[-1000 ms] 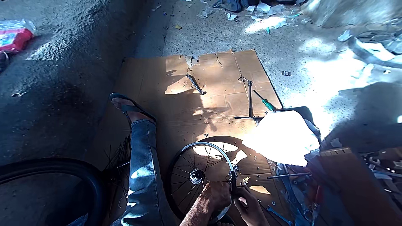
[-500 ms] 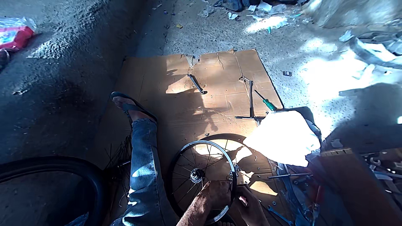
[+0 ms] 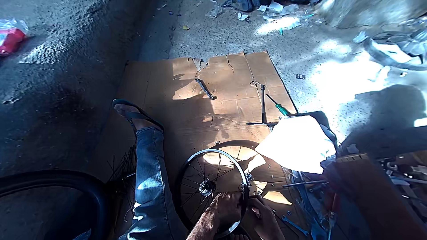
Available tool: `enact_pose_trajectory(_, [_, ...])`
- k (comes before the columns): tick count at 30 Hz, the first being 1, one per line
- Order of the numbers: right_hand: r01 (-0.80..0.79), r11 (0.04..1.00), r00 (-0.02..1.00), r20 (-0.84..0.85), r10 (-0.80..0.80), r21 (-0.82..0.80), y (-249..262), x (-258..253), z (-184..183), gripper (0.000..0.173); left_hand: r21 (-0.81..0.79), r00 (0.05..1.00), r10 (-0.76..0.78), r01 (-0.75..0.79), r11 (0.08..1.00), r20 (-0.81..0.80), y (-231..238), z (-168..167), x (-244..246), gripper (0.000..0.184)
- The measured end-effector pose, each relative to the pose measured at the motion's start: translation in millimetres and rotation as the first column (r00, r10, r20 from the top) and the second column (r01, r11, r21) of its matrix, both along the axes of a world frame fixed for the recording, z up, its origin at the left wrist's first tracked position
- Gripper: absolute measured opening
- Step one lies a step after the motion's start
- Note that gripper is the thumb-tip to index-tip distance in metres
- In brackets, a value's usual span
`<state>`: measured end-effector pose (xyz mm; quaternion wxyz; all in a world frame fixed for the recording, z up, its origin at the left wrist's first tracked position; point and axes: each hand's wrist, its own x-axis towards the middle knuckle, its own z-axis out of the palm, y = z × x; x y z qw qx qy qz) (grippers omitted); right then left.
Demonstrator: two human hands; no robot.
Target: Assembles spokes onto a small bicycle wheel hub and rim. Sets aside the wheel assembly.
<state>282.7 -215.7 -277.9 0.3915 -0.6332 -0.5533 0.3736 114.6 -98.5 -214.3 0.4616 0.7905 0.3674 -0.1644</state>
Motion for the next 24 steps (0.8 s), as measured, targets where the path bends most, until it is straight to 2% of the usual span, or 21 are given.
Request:
enact_pose_trajectory(3, [-0.012,1.0,0.999,0.052,0.012,0.006,0,3,3,0.028,-0.037,0.999,-0.019,0.017,0.999,-0.047,3,6,3,0.034])
enact_pose_trajectory(6, [-0.008,1.0,0.999,-0.053,0.009,0.004,-2,4,4,0.023,-0.063,0.992,-0.077,0.071,0.995,-0.104,5,13,8,0.036])
enact_pose_trajectory(12, [0.04,0.999,0.979,-0.198,-0.042,-0.011,-3,0,5,0.024,-0.011,0.999,-0.01,0.011,1.0,0.034,-1,2,-1,0.033])
enact_pose_trajectory(15, [0.052,0.997,0.962,-0.265,-0.065,-0.057,-4,1,11,0.025,-0.027,0.999,-0.04,0.04,0.999,-0.011,0,5,3,0.034])
enact_pose_trajectory(17, [0.073,0.994,0.94,-0.329,-0.094,-0.077,-6,2,10,0.025,0.002,0.997,-0.062,0.062,0.998,-0.039,-1,11,6,0.037])
enact_pose_trajectory(19, [0.081,0.989,0.89,-0.438,-0.13,-0.127,-8,3,8,0.03,0.12,0.999,-0.014,0.02,0.993,-0.047,-9,18,4,0.038])
enact_pose_trajectory(21, [0.12,0.959,0.833,-0.5,-0.238,-0.257,-6,4,17,0.038,0.304,0.989,0.147,-0.137,0.943,-0.008,-28,22,-3,0.04])
enact_pose_trajectory(22, [0.142,0.944,0.82,-0.499,-0.28,-0.297,-3,4,23,0.039,0.415,0.961,0.272,-0.264,0.871,0.041,-40,22,-8,0.038])
enact_pose_trajectory(23, [0.168,0.931,0.817,-0.482,-0.316,-0.324,0,4,27,0.042,0.531,0.904,0.411,-0.406,0.743,0.116,-53,20,-13,0.032])
enact_pose_trajectory(24, [0.194,0.918,0.817,-0.462,-0.346,-0.345,3,4,28,0.044,0.574,0.831,0.541,-0.507,0.644,0.127,-63,22,-19,0.031])
